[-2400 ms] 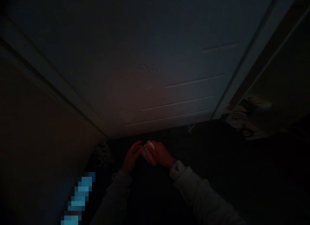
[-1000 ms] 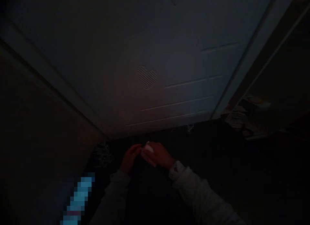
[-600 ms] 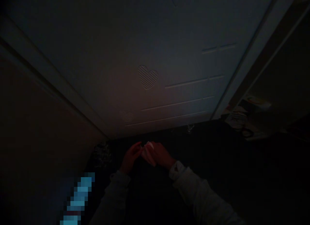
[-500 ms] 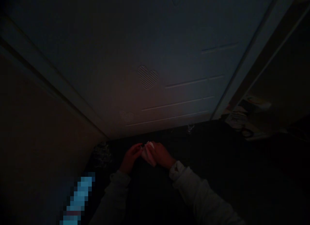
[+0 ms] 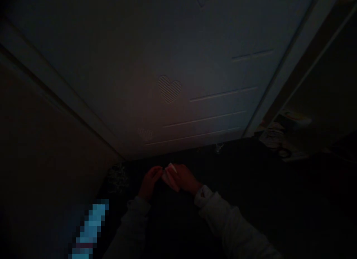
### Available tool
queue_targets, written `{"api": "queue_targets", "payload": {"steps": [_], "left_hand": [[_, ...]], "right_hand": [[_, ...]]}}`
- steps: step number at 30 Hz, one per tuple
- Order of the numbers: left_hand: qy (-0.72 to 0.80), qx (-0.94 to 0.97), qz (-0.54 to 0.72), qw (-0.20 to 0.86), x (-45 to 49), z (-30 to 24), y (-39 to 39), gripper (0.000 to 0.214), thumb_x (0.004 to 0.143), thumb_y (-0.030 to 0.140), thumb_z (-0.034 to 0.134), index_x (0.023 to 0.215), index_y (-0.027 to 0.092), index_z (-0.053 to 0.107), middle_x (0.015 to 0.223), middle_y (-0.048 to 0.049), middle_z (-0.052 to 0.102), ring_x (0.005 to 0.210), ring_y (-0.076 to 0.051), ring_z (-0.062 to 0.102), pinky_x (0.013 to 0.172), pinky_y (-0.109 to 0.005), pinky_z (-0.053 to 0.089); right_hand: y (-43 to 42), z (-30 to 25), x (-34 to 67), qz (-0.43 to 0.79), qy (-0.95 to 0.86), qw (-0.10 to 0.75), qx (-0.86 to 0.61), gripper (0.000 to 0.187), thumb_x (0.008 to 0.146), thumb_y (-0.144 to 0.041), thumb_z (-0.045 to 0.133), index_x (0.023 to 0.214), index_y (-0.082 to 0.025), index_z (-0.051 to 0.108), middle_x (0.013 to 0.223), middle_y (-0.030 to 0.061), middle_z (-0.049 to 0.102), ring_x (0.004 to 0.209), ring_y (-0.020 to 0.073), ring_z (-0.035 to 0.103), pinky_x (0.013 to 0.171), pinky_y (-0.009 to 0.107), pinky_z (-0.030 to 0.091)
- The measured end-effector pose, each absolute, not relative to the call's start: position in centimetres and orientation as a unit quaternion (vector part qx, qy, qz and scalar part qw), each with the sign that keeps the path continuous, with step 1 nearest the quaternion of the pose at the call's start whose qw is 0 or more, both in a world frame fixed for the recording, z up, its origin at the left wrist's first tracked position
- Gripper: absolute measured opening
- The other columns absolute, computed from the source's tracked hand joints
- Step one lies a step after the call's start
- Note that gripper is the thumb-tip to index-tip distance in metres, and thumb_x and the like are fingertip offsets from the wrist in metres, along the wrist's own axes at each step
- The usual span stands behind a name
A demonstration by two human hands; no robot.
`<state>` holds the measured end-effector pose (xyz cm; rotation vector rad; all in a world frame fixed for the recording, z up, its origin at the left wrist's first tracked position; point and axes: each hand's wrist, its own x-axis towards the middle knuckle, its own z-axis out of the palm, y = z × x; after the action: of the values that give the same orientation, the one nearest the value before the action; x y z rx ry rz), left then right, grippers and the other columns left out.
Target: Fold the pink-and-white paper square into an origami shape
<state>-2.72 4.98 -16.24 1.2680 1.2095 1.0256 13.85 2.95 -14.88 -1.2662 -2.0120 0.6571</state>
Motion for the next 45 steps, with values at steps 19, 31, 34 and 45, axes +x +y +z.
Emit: {"api": "queue_targets", "payload": {"steps": [19,31,34,45], "left_hand": [[0.468,0.547,0.410,0.560,-2.93,-16.22,4.84,0.032,0.065,0.030,0.059,0.095,0.018,0.057,0.087,-0.0033,0.061,0.084,-0.017,0.055,0.077,-0.029,0.040],[0.470,0.543,0.410,0.562,-2.81,-16.12,4.92,0.040,0.068,0.032,0.056,0.106,0.020,0.052,0.089,-0.0034,0.061,0.085,-0.017,0.055,0.077,-0.029,0.040],[0.479,0.555,0.402,0.548,-2.82,-16.09,4.92,0.038,0.066,0.031,0.059,0.101,0.019,0.055,0.091,-0.0041,0.061,0.087,-0.018,0.054,0.079,-0.029,0.039],[0.491,0.553,0.420,0.527,-2.75,-16.12,4.94,0.031,0.069,0.034,0.054,0.095,0.017,0.057,0.082,-0.0031,0.062,0.079,-0.016,0.056,0.073,-0.028,0.041]], "right_hand": [[3.02,-15.19,13.84,0.263,-0.754,0.331,-0.503,0.040,0.088,-0.037,0.022,0.080,-0.016,0.055,0.072,0.0030,0.057,0.065,0.0121,0.051,0.061,0.023,0.036],[2.78,-14.96,13.95,0.241,-0.774,0.322,-0.489,0.032,0.086,-0.038,0.031,0.095,-0.019,0.054,0.085,0.0040,0.058,0.079,0.0152,0.052,0.071,0.026,0.036],[2.99,-15.06,13.89,0.247,-0.771,0.319,-0.492,0.039,0.089,-0.035,0.022,0.087,-0.017,0.056,0.079,0.0041,0.059,0.072,0.0134,0.053,0.067,0.025,0.037],[2.76,-15.29,13.89,0.225,-0.775,0.321,-0.495,0.032,0.081,-0.042,0.040,0.097,-0.019,0.055,0.087,0.0044,0.059,0.081,0.0165,0.052,0.073,0.027,0.036]]}}
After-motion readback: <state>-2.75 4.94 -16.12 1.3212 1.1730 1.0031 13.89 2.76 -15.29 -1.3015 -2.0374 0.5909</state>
